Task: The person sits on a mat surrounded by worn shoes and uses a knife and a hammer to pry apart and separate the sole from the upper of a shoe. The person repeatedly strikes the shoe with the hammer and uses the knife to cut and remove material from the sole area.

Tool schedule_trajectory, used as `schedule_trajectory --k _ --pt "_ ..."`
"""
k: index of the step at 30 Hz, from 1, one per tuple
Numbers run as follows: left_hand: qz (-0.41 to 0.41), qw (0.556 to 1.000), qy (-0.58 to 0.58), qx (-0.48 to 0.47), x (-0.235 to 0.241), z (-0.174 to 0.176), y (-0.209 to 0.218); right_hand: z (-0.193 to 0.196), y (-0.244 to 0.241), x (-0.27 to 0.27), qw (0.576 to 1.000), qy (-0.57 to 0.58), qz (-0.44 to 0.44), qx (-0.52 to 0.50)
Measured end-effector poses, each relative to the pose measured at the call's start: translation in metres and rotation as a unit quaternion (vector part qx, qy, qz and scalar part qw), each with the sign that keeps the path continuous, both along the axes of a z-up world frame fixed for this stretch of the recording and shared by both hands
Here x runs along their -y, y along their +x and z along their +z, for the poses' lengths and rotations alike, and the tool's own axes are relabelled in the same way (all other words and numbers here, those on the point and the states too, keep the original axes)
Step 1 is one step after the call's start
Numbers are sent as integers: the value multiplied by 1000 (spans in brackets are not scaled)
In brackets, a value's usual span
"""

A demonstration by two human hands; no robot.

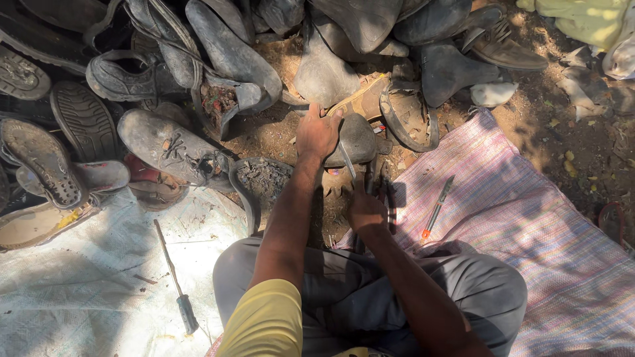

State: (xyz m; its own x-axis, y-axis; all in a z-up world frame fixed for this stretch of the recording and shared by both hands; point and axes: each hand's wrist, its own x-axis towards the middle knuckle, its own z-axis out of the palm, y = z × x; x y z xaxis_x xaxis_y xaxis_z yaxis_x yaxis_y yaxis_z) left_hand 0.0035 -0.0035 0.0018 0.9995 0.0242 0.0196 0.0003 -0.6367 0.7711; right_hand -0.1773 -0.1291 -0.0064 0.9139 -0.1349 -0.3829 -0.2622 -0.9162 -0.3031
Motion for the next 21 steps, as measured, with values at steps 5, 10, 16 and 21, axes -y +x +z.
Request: schedule_trajectory --k 5,10,16,21 --pt "-12 1000 -17 -1 -2 -5 3 -2 0 -1 1000 -6 -1 12" --pt "-129 990 24 60 -14 -13 -1 11 -3 1 996 38 16 79" --pt "-184 956 130 189 -10 1 -11 14 -5 1 996 51 -10 69" --pt "-184 954 133 198 -9 -3 -4 20 3 3 998 55 -17 17"
